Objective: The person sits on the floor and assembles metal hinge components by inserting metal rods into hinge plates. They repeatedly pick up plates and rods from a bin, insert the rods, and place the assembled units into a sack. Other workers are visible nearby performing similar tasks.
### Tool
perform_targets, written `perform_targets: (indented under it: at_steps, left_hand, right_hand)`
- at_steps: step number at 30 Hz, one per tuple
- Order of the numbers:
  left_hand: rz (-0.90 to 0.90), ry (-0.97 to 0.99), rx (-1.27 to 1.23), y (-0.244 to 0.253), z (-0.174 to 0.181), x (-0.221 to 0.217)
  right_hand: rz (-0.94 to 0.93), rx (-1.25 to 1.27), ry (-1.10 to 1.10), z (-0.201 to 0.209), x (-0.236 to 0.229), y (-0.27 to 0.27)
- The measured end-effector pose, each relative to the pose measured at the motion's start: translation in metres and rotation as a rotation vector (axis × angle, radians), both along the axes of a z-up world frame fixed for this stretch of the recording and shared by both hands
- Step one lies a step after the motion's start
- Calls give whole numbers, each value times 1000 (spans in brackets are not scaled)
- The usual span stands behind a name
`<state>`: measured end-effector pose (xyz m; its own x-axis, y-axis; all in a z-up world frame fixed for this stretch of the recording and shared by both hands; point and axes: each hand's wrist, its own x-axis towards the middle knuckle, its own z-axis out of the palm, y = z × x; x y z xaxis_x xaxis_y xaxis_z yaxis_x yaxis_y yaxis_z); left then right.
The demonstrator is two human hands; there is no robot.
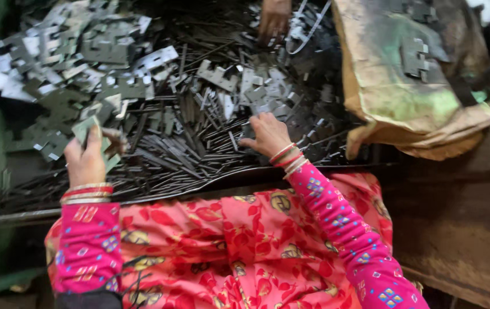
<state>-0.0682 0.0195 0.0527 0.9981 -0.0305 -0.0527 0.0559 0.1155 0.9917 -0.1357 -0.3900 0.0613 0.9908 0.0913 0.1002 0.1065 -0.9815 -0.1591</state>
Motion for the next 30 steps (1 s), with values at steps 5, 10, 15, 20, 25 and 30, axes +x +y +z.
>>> perform_targets:
  at_steps: [5, 10, 15, 20, 25, 30]
  left_hand:
    - [-132, -115, 782, -21, -8, 3]
    - [-482, -333, 1260, -68, -18, -8]
    - [-501, -686, 1565, -94, -24, -9]
    - [-434, -569, 1709, -103, -26, -10]
    - [-448, -389, 1333, -83, -8, -8]
    - [-405, 169, 129, -54, 33, -10]
  right_hand:
    - [-115, -45, 146, -3, 12, 15]
    - [264, -79, 50, 0, 9, 2]
    - [351, -246, 125, 9, 15, 7]
    - [267, -82, -174, 30, 7, 16]
    - [11, 299, -361, 30, -5, 3]
    - [-177, 254, -122, 13, -20, -12]
